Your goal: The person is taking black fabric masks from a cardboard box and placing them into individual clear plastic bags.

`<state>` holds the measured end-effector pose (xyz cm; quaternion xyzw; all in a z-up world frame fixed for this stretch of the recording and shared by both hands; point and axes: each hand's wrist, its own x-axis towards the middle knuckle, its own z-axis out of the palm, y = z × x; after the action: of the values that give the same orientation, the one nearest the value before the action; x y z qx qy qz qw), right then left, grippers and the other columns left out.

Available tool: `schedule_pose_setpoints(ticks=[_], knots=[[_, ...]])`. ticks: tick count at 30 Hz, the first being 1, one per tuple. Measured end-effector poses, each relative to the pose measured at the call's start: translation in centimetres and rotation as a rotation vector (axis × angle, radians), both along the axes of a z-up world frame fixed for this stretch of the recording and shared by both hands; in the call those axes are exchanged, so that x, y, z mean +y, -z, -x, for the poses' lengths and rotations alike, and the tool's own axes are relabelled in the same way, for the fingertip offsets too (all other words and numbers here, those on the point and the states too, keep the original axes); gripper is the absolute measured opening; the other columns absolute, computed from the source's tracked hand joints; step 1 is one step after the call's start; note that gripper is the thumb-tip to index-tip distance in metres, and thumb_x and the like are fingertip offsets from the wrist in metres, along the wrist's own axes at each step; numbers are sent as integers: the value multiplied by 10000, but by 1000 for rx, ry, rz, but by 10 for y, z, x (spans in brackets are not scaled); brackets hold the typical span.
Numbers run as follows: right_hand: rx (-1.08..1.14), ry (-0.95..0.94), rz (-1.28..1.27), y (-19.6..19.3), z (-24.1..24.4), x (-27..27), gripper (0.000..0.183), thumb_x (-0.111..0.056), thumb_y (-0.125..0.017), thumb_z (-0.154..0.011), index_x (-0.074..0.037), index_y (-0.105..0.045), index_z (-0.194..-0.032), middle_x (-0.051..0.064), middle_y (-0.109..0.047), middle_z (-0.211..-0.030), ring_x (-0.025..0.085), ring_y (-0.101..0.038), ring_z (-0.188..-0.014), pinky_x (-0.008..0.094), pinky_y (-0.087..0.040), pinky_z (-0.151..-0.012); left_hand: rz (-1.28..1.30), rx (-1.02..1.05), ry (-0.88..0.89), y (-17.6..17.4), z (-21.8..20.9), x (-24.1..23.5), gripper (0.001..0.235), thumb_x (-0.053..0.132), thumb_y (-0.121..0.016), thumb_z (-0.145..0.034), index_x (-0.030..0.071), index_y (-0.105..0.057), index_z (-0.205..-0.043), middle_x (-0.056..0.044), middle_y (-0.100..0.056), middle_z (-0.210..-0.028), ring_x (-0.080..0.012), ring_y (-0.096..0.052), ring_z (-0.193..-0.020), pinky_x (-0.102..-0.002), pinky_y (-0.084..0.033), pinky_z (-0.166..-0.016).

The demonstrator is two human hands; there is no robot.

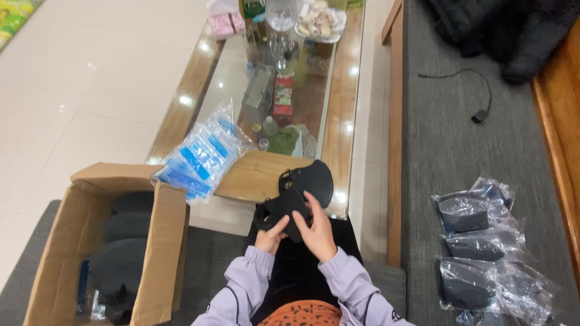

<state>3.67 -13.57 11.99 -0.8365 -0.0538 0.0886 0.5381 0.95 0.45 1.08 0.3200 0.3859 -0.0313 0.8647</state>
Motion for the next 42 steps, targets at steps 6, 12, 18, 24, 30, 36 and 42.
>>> schedule_pose_setpoints(ticks=[6, 12, 18, 24, 30, 36, 42], knots=[[-82, -78, 10, 30, 9, -7, 605, -279, -565, -972, -127, -380, -1527, 122, -479, -1553, 294, -488, -1412, 392, -411, -1119, -95, -39, 232, -21, 14, 4, 622, 106, -808, -759, 30, -642, -1353, -198, -710, -1282, -353, -689, -1143, -456, -621, -870], [135, -125, 21, 4, 7, -6, 646, -324, -564, -963, -233, -329, -1558, 71, -451, -1584, 257, -454, -1448, 390, -408, -1136, -47, 52, 354, -13, 13, 18, 642, 128, -798, -786, 44, -620, -1397, -196, -697, -1324, -357, -673, -1193, -516, -626, -878], [181, -159, 58, -21, -9, -3, 552, -346, -516, -980, -269, -428, -1520, -42, -504, -1567, 201, -505, -1424, 333, -427, -1089, -246, 169, 530, -28, 19, 24, 642, 256, -828, -784, 155, -663, -1396, -70, -721, -1343, -263, -710, -1166, -407, -625, -845], [31, -185, 121, -8, -17, -4, 474, -316, -516, -986, -255, -529, -1456, 12, -581, -1479, 238, -521, -1361, 392, -386, -1128, -273, 152, 623, -29, 13, 31, 708, 307, -831, -773, 157, -621, -1433, -71, -696, -1384, -253, -685, -1229, -384, -642, -868], [-433, -51, 128, -4, -20, -2, 107, -175, -657, -926, -125, -750, -942, 29, -578, -927, 224, -539, -936, 343, -475, -807, -279, 99, 633, -10, 8, 23, 572, 271, -811, -812, 147, -678, -1354, -93, -750, -1249, -250, -724, -1136, -399, -650, -826], [-102, -67, 129, 2, -21, 1, 227, -332, -663, -933, -122, -747, -930, -7, -703, -845, 151, -615, -801, 302, -470, -669, -294, 153, 533, -29, 8, 21, 542, 222, -822, -804, 140, -693, -1324, -94, -748, -1232, -257, -740, -1077, -407, -657, -809], [-100, -185, 152, 25, -9, 5, 396, -350, -643, -950, -52, -688, -1206, 84, -709, -1060, 235, -675, -791, 373, -524, -690, -302, 166, 307, -29, 5, 29, 455, 235, -826, -771, 77, -751, -1192, -130, -756, -1143, -267, -721, -1039, -400, -629, -752]])
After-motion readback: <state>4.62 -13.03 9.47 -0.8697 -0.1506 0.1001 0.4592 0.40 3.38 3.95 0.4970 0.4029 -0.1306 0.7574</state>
